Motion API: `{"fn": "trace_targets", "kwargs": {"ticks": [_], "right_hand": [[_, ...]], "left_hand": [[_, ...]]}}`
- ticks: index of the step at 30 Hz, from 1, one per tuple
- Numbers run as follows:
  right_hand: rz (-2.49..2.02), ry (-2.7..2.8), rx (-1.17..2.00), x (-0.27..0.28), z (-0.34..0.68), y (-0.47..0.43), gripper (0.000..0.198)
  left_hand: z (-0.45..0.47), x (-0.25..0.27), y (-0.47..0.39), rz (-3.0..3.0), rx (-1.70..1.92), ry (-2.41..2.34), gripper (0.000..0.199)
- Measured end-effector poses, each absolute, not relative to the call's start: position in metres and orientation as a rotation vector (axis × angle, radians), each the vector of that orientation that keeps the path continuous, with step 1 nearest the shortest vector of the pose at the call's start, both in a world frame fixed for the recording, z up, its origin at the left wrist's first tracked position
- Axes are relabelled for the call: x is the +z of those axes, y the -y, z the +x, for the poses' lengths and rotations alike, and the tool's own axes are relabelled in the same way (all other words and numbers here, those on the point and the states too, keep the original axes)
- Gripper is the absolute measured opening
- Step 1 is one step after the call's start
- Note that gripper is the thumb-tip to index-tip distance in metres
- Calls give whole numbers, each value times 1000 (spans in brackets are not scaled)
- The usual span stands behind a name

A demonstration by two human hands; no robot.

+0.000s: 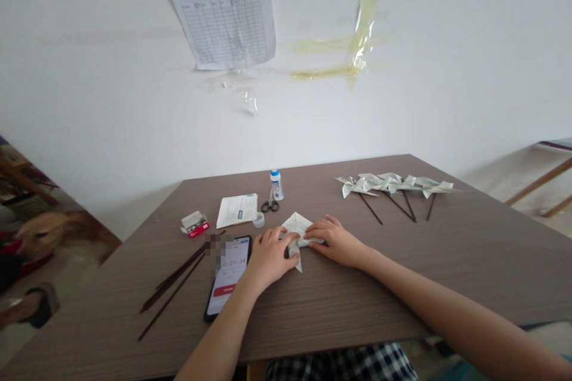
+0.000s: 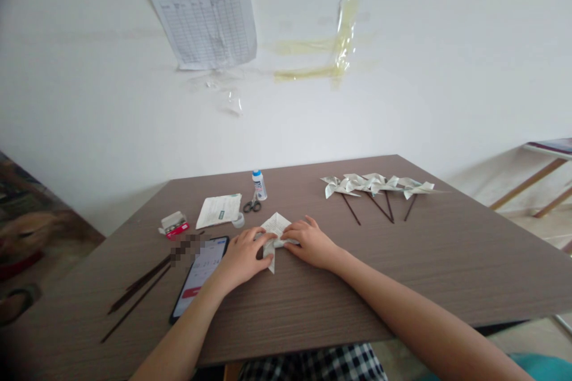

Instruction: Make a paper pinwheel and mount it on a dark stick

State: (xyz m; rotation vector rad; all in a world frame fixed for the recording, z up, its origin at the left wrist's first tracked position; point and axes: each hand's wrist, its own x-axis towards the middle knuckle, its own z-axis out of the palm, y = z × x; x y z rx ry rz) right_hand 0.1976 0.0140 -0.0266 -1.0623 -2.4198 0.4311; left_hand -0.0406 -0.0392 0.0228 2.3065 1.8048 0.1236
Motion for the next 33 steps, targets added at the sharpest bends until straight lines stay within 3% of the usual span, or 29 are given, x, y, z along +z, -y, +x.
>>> {"fn": "trace_targets", "kwargs": {"ticks": [6,20,33], "right_hand": [[-1066,2435,417,-28,197,-16,31],[-1065,2427,414,-28,198,-15,32],[-1022,2424,413,-38,199,-24,28]], "left_hand": [[-41,23,39,2298,135,-1811,60],[-40,26,39,2307,123,-1807,49],[-41,19,37,2313,179,-1804,63]]}}
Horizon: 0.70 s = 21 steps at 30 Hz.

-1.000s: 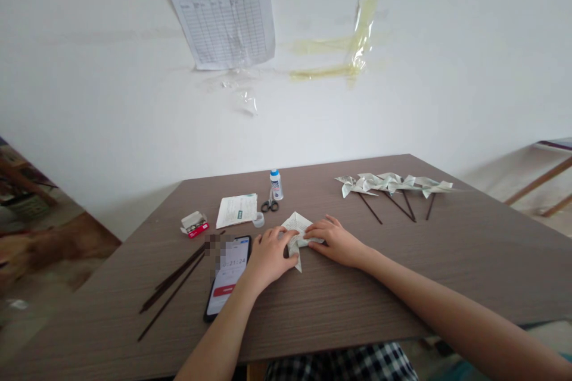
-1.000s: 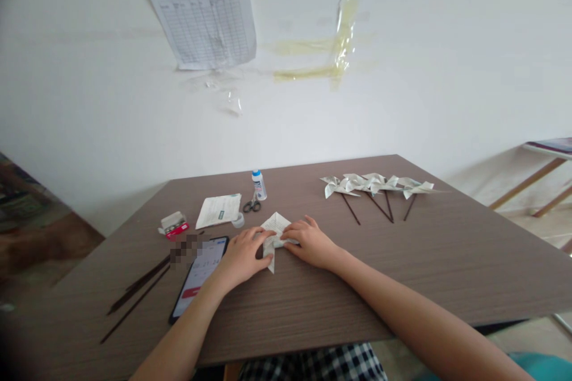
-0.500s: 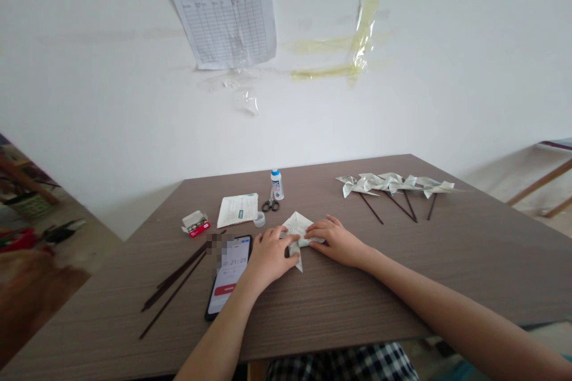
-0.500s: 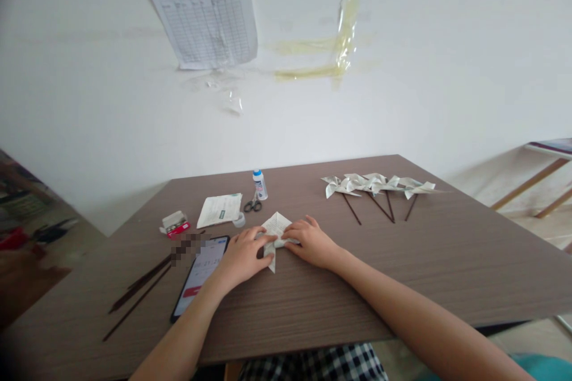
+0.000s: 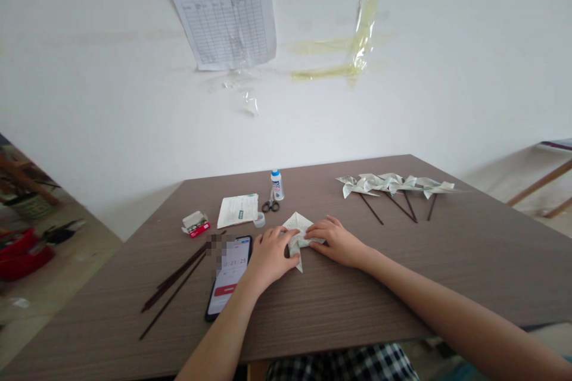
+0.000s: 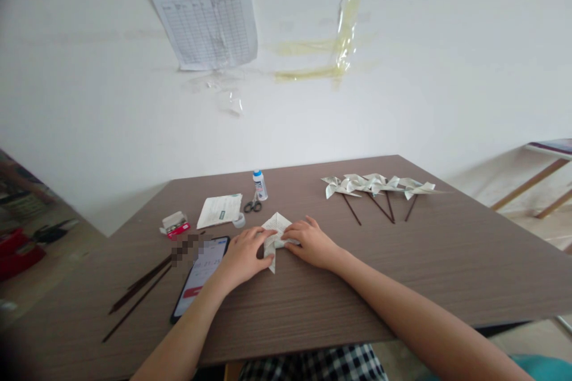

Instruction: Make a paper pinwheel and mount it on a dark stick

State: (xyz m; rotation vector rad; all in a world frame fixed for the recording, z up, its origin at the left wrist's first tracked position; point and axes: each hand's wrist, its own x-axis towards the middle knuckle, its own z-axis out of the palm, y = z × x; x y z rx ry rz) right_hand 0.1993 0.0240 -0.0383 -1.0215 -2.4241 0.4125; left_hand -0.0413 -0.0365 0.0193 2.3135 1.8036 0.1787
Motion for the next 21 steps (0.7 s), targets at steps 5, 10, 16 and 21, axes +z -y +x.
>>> {"fn": "trace_targets", "kwargs": {"ticks": [5,10,16,21], "right_hand": [[-1018,2427,416,-38,199,-23,30],[-994,2418,400,-42,201,-24,30],[-981,2414,400,-42,201,-24,29],[-977,2436,403,-38,200,-22,28]], "left_hand": [[-41,18,37,2327,185,-1804,53],[-40,19,37,2330,182,-1808,51],[-40,18,35,2333,176,-1805,49],[-41,17,35,2330,196,-1806,51]]}}
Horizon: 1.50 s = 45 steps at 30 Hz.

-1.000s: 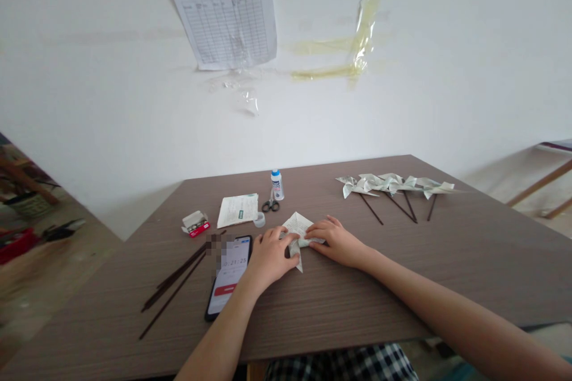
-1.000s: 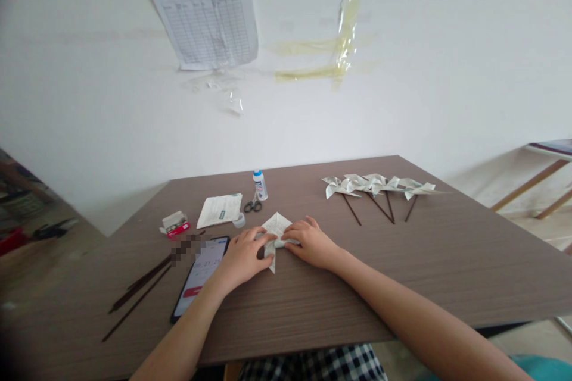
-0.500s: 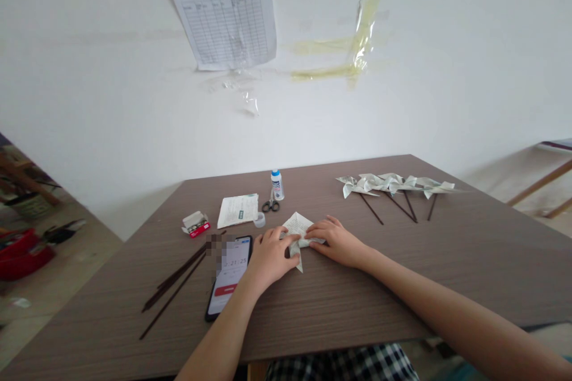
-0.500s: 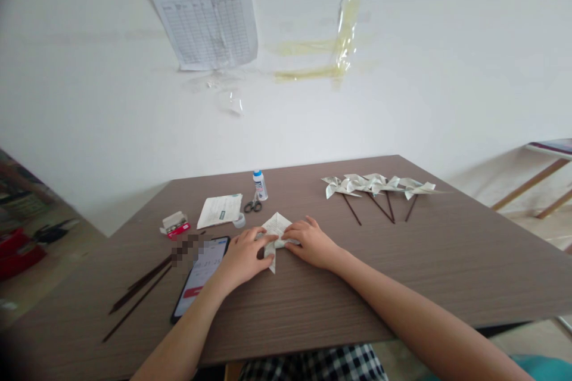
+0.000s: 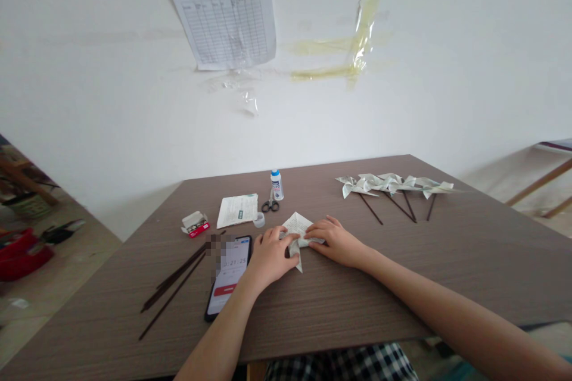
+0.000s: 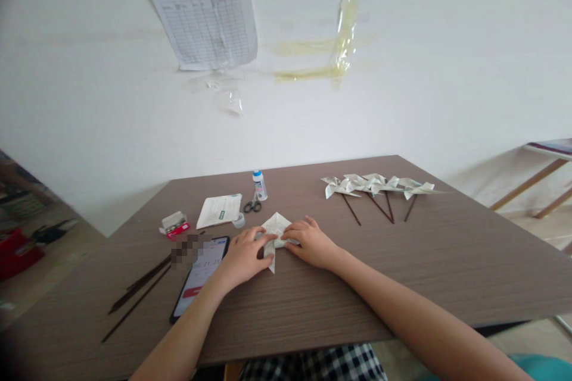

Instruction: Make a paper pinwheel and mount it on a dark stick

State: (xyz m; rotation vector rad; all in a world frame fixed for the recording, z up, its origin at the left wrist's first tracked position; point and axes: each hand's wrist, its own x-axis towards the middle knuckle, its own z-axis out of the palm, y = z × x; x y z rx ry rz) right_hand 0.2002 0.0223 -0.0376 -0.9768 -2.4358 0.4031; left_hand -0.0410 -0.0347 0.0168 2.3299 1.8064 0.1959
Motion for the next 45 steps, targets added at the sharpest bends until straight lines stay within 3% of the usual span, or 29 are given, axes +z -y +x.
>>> {"fn": "trace_targets", "kwargs": {"ticks": [15,34,41,45], "right_hand": [[-1040,2430,445,-36,200,-23,28],[-993,2421,453,-33,209,-30,22],[-1029,2365,365,-41,213,-37,40],[-1092,2434,404,-38,213,-32,38]], "left_hand": [[-40,16,33,2294,168,-1820,69],[-51,16,31,2341,226,-2083,64],[-55,2,24,2396,476,-2005,46],[-55,-2,23,2438,628,-1884,32]]}}
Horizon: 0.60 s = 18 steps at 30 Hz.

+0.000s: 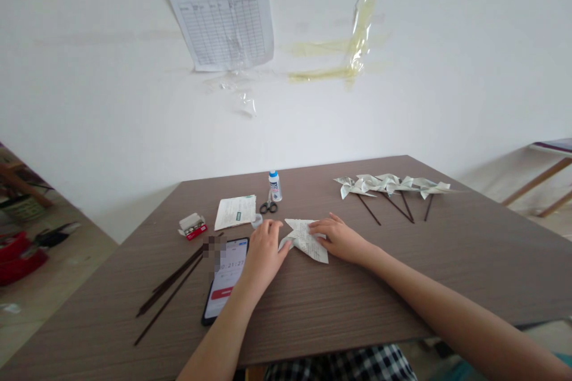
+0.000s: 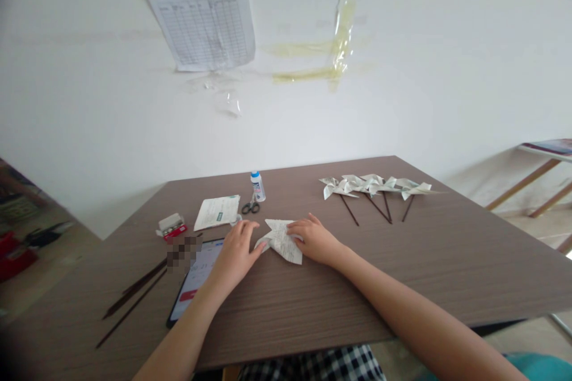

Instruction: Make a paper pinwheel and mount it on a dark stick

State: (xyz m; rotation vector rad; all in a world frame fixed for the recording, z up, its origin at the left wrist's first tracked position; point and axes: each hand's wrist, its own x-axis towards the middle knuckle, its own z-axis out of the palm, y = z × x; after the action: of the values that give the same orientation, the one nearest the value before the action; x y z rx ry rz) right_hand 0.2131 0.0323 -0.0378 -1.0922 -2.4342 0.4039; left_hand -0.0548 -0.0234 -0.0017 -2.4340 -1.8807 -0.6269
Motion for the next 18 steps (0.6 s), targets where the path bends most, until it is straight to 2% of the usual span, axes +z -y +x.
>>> {"fn": "trace_targets", "kwargs": {"ticks": [4,12,18], "right_hand": [[-1144,2458,363,-32,212,-28,29],[-1107,2455,311,-33,210,-29,22],[-1046,2480,278,-35,206,-25,26]], "left_hand": [[-51,3,27,-2478,-661,1879,23],[-45,8,32,-2527,-533,1913,34],[-40,16,38,-2579,-421,1953,36]]}}
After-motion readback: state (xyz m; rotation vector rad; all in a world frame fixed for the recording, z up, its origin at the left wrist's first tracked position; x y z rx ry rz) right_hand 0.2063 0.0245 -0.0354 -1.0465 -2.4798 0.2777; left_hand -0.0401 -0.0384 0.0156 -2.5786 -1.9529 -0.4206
